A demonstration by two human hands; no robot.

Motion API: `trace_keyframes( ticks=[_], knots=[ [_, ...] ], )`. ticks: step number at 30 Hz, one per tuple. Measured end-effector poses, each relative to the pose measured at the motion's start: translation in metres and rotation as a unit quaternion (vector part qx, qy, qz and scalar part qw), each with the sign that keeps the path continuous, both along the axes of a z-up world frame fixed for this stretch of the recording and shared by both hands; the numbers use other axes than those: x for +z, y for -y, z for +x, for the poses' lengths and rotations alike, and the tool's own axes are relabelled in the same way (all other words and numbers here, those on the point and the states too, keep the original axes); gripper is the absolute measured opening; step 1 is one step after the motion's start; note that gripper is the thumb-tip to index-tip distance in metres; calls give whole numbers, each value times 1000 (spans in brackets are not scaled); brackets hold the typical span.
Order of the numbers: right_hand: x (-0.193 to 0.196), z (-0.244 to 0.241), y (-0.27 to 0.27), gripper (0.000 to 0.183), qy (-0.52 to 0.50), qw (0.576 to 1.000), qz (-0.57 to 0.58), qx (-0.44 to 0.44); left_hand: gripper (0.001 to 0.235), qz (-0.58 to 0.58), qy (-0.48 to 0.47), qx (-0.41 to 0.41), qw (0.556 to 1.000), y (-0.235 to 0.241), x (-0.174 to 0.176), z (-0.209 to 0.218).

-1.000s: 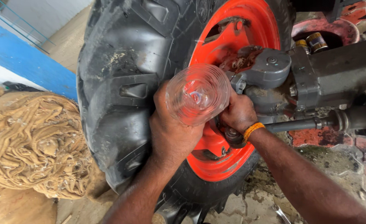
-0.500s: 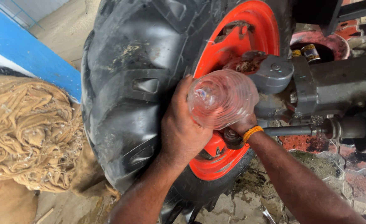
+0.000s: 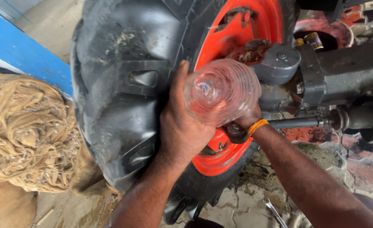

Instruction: The person pours a yellowish liquid from a plastic bottle into a small opening on a tractor's wheel hub. They repeatedly refill the bottle and continue pouring into the same spot.

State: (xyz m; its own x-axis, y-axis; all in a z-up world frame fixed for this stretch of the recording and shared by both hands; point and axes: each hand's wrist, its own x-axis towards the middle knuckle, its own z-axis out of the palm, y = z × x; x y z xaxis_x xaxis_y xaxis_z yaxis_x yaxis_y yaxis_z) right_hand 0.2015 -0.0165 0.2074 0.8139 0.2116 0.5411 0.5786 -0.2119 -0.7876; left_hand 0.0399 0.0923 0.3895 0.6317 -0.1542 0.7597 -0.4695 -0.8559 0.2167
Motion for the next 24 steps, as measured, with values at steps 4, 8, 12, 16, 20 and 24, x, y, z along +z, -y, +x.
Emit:
trace_keyframes(
  ticks=[4, 8, 12, 16, 20, 24],
  knots=[
    [-1, -6, -1, 61, 34, 998, -53, -16, 100, -3, -4, -13, 1000, -1, 0, 0],
    [6, -9, -2, 48, -127, 989, -65, -36, 96, 21, 29, -6, 999, 4, 0, 3],
    [10, -15, -1, 47, -76, 997, -22, -16, 99, 47, 32, 9, 998, 1, 2, 3],
    [15, -13, -1, 46, -77, 996, -48, -18, 97, 41, 23, -5, 999, 2, 2, 3],
    [13, -10, -1, 46, -59, 997, -44, -7, 100, 51, 9, 5, 999, -1, 0, 0],
    [12, -6, 1, 46, -50, 998, -34, -5, 98, 30, 0, -6, 1000, -1, -1, 1]
  ],
)
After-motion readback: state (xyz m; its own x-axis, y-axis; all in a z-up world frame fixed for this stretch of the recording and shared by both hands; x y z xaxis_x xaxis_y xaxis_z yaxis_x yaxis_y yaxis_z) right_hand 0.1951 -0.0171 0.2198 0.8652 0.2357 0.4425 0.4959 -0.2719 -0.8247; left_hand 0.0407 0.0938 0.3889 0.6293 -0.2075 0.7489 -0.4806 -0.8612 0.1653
